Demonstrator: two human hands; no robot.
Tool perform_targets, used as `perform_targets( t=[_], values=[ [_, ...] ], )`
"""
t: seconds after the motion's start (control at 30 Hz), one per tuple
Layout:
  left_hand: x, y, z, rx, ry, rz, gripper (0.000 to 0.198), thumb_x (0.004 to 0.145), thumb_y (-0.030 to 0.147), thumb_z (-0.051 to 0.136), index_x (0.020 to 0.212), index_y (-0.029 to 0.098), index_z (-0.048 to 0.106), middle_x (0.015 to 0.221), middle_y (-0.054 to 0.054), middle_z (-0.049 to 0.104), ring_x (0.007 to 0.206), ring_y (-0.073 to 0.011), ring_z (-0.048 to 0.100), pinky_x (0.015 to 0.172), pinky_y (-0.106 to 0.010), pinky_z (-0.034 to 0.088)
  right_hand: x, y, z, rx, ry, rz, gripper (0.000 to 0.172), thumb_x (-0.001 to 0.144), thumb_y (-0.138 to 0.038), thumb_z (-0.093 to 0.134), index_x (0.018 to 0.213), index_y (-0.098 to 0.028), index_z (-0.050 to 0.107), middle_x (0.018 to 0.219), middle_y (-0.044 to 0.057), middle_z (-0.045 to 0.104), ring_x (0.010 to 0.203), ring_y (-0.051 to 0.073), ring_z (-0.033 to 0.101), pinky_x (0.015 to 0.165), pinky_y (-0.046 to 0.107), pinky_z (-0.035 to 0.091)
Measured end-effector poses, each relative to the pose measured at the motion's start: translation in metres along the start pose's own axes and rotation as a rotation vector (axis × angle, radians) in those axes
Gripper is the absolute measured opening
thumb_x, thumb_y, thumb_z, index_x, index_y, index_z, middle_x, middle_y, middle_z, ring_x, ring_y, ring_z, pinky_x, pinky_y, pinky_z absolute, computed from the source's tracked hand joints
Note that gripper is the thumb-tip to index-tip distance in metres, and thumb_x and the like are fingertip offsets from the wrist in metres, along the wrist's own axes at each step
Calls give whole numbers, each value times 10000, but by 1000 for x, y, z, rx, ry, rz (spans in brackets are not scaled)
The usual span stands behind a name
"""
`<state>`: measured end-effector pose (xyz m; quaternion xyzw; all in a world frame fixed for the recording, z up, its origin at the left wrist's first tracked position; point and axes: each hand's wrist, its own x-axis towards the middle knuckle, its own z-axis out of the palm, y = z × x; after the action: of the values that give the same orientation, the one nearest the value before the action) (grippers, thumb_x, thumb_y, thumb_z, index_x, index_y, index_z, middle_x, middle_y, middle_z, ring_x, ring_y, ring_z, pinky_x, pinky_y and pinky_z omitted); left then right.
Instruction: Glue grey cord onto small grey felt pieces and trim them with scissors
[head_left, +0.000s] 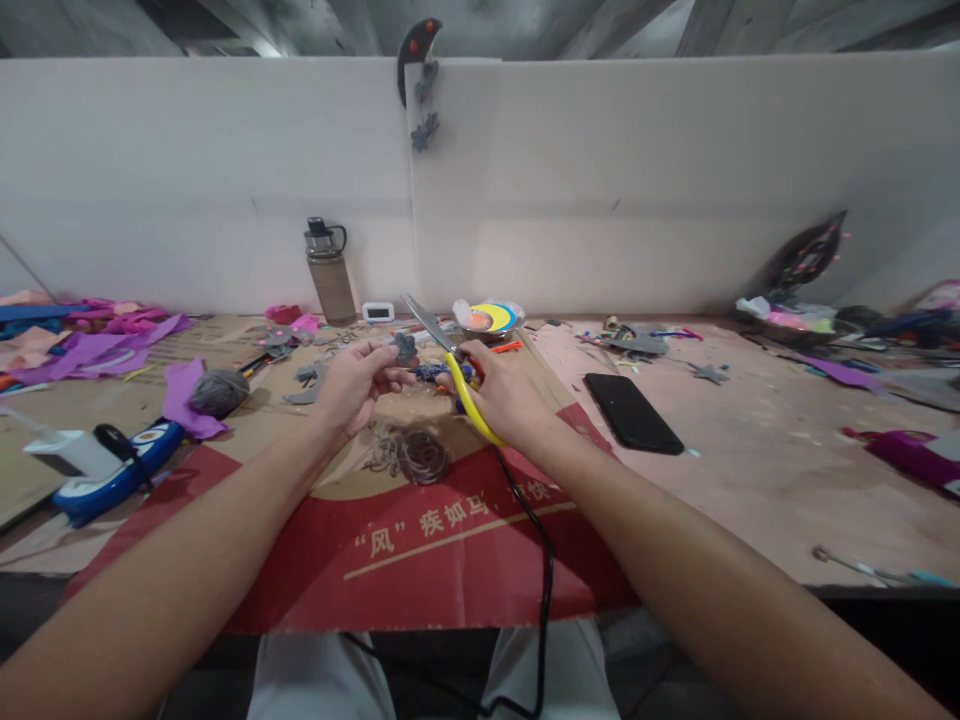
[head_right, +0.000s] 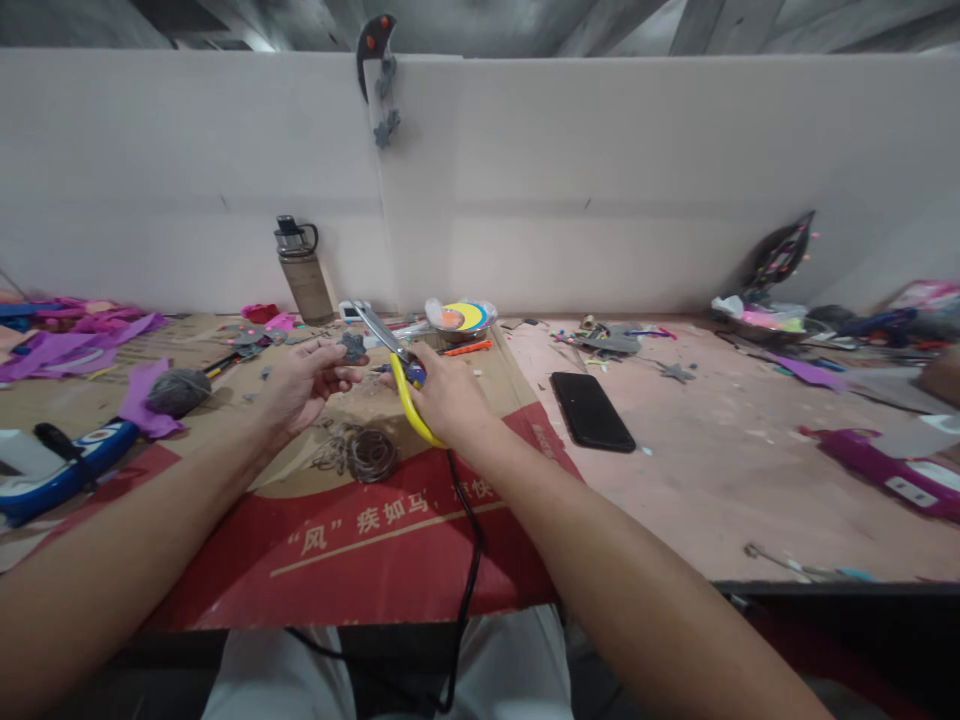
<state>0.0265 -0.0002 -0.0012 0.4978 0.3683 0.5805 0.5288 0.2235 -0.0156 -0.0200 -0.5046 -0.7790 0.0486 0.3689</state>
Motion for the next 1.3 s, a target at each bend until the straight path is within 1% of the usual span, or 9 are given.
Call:
perform_targets(
  t=[0.13, 0.2, 0.4, 0.67, 0.93, 1.03, 1.13, 1.23, 1.3],
  values=[
    [1, 0, -1, -7, 2, 20, 178, 674, 218, 703, 753, 144, 562, 681, -51, 686, 491, -96, 587, 493, -206, 430, -1, -2, -1, -83, 61, -10, 489, 891, -539, 493, 1235, -193, 511, 1090, 153, 595, 949, 269, 579, 741, 357, 429],
    [1, 0, -1, -6, -2, 32, 166, 667, 212, 703, 733, 147, 565, 661, -40, 676, 478, -88, 568, 494, -208, 431, -2, -2, 0, -114, 48, -26, 507, 887, -548, 495, 1253, -197, 496, 1109, 156, 568, 988, 278, 562, 780, 376, 436],
    [1, -3, -1, 49, -36, 71, 154, 678, 232, 702, 749, 152, 592, 643, -23, 665, 450, -81, 538, 464, -206, 403, -4, -1, 3, -149, -2, -50, 544, 867, -586, 509, 1271, -222, 495, 1053, 125, 551, 917, 253, 550, 776, 373, 429],
    [0, -4, 1, 83, -51, 102, 171, 686, 262, 715, 767, 156, 608, 632, -9, 655, 457, -79, 538, 464, -204, 403, -6, -2, 4, -170, 6, -72, 556, 877, -603, 464, 1288, -229, 494, 1026, 117, 557, 851, 227, 540, 705, 334, 388],
    [1, -4, 2, 79, -56, 95, 173, 674, 262, 726, 751, 153, 618, 628, -21, 657, 439, -80, 524, 450, -214, 397, -6, -3, 4, -186, 10, -70, 515, 876, -579, 486, 1251, -227, 521, 1020, 124, 576, 823, 220, 547, 673, 319, 369],
    [1, -5, 2, 68, -50, 97, 180, 666, 260, 731, 752, 157, 611, 620, -13, 648, 439, -80, 520, 451, -215, 391, -6, -3, 3, -178, 10, -67, 499, 868, -583, 503, 1210, -222, 542, 982, 114, 601, 812, 221, 557, 665, 310, 363],
    [1, -5, 1, 50, -35, 93, 202, 654, 257, 743, 782, 157, 622, 620, 0, 633, 450, -78, 524, 455, -211, 383, -5, -4, 1, -110, -10, -40, 463, 865, -574, 517, 1170, -228, 560, 909, 87, 631, 755, 204, 564, 634, 293, 354],
    [3, -5, 0, 40, -24, 85, 220, 651, 265, 753, 801, 152, 638, 625, 3, 624, 451, -68, 508, 462, -207, 375, -2, -2, -1, 87, -33, 20, 395, 874, -553, 514, 1090, -229, 581, 820, 46, 643, 694, 179, 568, 614, 283, 366],
    [3, -6, -1, 41, -26, 80, 219, 658, 273, 755, 800, 149, 643, 621, 1, 620, 447, -61, 489, 464, -204, 365, 1, 0, 1, 241, -17, 53, 362, 875, -546, 512, 1019, -222, 583, 786, 27, 635, 684, 168, 569, 620, 285, 391]
  ],
)
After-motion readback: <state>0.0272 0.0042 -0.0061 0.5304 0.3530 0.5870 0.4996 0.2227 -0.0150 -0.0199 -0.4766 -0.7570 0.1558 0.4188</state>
